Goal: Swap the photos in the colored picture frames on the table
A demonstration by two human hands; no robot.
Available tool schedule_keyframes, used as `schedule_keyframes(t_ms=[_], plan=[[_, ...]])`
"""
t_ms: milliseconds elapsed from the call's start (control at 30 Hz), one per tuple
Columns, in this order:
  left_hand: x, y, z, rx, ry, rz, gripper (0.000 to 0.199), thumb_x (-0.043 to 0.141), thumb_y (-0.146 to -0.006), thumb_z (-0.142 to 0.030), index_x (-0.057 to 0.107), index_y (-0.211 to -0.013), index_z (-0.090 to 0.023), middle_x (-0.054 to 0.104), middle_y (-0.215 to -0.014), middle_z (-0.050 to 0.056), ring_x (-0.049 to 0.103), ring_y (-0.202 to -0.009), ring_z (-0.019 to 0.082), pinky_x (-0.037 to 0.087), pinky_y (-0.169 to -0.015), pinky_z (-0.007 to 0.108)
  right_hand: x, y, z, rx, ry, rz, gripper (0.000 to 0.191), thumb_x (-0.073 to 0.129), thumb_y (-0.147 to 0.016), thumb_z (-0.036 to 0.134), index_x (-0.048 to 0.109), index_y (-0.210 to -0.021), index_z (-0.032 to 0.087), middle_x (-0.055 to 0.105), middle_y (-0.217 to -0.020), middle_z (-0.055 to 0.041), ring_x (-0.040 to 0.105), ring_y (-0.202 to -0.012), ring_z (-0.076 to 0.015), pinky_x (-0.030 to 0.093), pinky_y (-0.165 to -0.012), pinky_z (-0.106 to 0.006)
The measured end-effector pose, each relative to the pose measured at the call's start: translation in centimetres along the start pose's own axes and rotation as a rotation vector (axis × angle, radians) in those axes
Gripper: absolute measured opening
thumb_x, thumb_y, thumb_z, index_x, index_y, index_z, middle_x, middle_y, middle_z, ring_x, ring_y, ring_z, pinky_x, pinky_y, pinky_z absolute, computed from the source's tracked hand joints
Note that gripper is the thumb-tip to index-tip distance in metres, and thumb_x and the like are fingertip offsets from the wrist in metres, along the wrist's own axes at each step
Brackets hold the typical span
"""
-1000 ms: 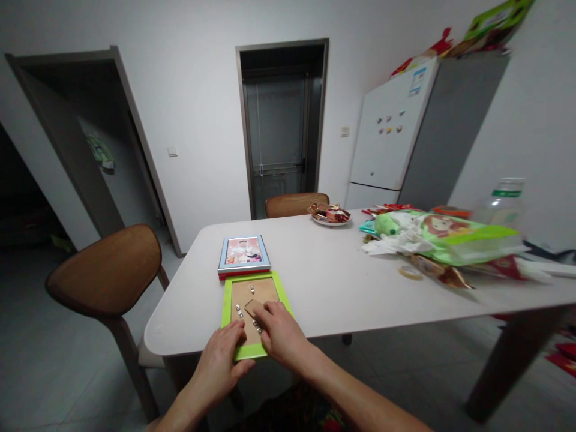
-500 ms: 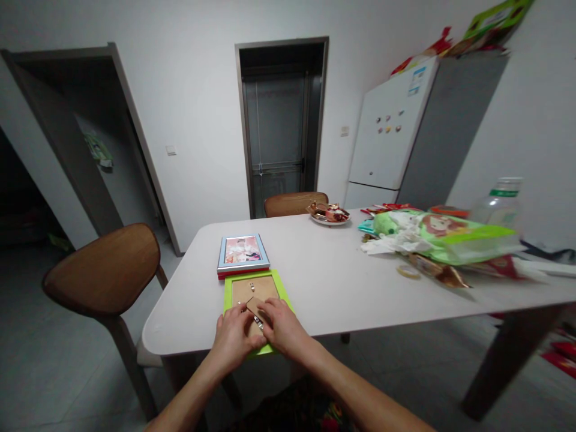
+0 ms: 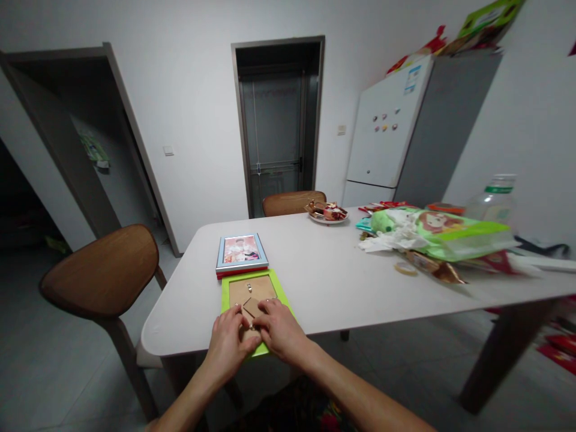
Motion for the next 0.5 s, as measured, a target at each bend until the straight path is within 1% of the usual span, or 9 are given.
schedule_keyframes(t_ms=[100, 167, 233, 300, 367, 433, 500], plan=[[-0.2, 0.9, 0.3, 0.082, 0.042, -0.065, 0.034, 0.065, -0.061, -0.027, 0.050, -0.090, -0.017, 0.043, -0.122, 0.013, 0.037, -0.113, 0.026, 0.029, -0.092, 0.046, -0.3, 0.2, 0.8, -0.044, 0.048, 0.020, 0.027, 0.048, -0.070, 0.014, 0.064, -0.089, 0.025, 0.050, -0.100, -0.0067, 0.042, -0.096, -0.0207, 0.033, -0.084, -0.038], [-0.3, 1.7, 0.3, 0.166, 0.065, -0.080, 0.045, 0.067, -0.060, -0.029, 0.047, -0.098, -0.017, 0.039, -0.125, 0.015, 0.035, -0.115, 0.027, 0.030, -0.093, 0.048, -0.8, 0.5, 1.5, -0.075, 0.060, 0.021, 0.025, 0.046, -0.073, 0.017, 0.062, -0.091, 0.024, 0.050, -0.099, -0.0066, 0.042, -0.095, -0.0202, 0.032, -0.084, -0.038], [-0.2, 2.4, 0.4, 0.229, 0.077, -0.072, 0.046, 0.068, -0.059, -0.034, 0.047, -0.096, -0.018, 0.042, -0.122, 0.015, 0.036, -0.115, 0.028, 0.028, -0.094, 0.050, -1.4, 0.8, 2.2, -0.102, 0.061, 0.030, 0.022, 0.045, -0.076, 0.023, 0.061, -0.092, 0.024, 0.050, -0.098, -0.0062, 0.041, -0.095, -0.0198, 0.032, -0.086, -0.037], [-0.1, 2.7, 0.7, 0.237, 0.087, -0.065, 0.041, 0.067, -0.060, -0.037, 0.047, -0.090, -0.019, 0.049, -0.113, 0.013, 0.041, -0.111, 0.028, 0.027, -0.094, 0.052, -1.8, 1.2, 2.7, -0.145, 0.056, 0.067, 0.021, 0.046, -0.077, 0.029, 0.060, -0.092, 0.024, 0.049, -0.100, -0.0056, 0.040, -0.096, -0.0197, 0.031, -0.087, -0.037], [-0.1, 2.7, 0.9, 0.214, 0.099, -0.066, 0.036, 0.066, -0.061, -0.039, 0.047, -0.084, -0.020, 0.054, -0.104, 0.011, 0.046, -0.106, 0.027, 0.027, -0.093, 0.052, -1.9, 1.6, 3.0, -0.203, 0.051, 0.120, 0.021, 0.048, -0.075, 0.033, 0.059, -0.091, 0.024, 0.049, -0.102, -0.0048, 0.039, -0.098, -0.0198, 0.030, -0.087, -0.036], [-0.2, 2.6, 0.9, 0.195, 0.107, -0.065, 0.034, 0.067, -0.060, -0.038, 0.046, -0.080, -0.020, 0.055, -0.100, 0.009, 0.048, -0.102, 0.026, 0.029, -0.093, 0.050, -2.0, 1.9, 3.1, -0.244, 0.046, 0.152, 0.021, 0.049, -0.074, 0.033, 0.059, -0.091, 0.024, 0.049, -0.104, -0.0047, 0.039, -0.100, -0.0201, 0.030, -0.088, -0.037], [-0.3, 2.4, 0.8, 0.183, 0.119, -0.064, 0.034, 0.069, -0.058, -0.036, 0.046, -0.077, -0.020, 0.055, -0.099, 0.008, 0.049, -0.099, 0.025, 0.031, -0.092, 0.048, -2.0, 2.0, 3.0, -0.249, 0.034, 0.150, 0.021, 0.050, -0.073, 0.030, 0.060, -0.091, 0.023, 0.049, -0.105, -0.0052, 0.038, -0.101, -0.0202, 0.029, -0.089, -0.037]])
Point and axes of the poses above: each hand's wrist, its own y-axis away from the middle knuckle, its own x-axis out of the palm, z = x × y, the point moved 5 cm from there along -y, towards the middle knuckle
